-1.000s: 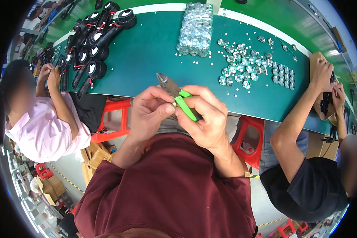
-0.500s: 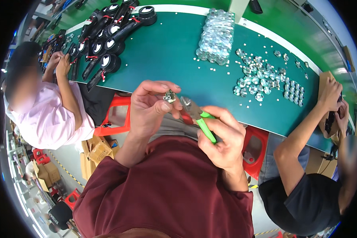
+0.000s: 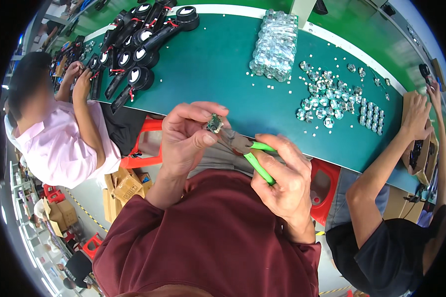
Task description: Using pliers to trim and assemble small electronic components on a production line.
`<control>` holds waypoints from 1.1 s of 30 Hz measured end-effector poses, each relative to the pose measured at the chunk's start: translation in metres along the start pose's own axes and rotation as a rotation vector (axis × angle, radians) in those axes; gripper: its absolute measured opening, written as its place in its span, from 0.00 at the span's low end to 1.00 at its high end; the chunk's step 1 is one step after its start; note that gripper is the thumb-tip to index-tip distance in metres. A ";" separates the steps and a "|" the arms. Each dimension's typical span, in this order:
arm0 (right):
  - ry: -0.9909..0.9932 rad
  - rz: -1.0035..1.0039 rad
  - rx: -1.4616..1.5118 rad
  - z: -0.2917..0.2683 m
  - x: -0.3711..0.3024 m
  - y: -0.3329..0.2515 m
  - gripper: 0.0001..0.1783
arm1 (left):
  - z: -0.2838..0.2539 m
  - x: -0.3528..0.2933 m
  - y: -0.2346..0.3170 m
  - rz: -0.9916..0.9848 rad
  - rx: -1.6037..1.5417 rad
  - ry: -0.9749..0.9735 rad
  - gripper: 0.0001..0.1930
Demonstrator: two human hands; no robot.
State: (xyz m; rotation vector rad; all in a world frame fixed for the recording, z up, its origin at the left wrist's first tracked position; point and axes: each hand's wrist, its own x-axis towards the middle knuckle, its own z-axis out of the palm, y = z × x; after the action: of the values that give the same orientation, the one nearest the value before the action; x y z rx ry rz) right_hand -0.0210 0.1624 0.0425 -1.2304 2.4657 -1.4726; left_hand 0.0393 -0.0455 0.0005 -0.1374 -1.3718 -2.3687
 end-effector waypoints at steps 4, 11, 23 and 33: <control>-0.013 -0.009 -0.047 -0.001 0.000 0.000 0.19 | 0.001 -0.001 0.000 -0.010 0.002 0.000 0.16; -0.020 -0.006 -0.051 -0.003 0.000 -0.002 0.21 | 0.000 -0.001 -0.001 0.018 0.017 -0.009 0.16; -0.056 -0.025 -0.121 -0.005 0.001 -0.005 0.17 | -0.001 -0.003 0.001 0.011 0.019 -0.013 0.15; 0.010 -0.008 -0.058 0.003 -0.002 -0.003 0.15 | 0.006 -0.004 0.006 0.059 0.134 -0.029 0.14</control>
State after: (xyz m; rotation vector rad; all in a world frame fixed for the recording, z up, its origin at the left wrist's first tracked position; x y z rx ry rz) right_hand -0.0170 0.1606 0.0426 -1.2468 2.5303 -1.4215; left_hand 0.0443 -0.0419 0.0077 -0.1730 -1.5143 -2.2266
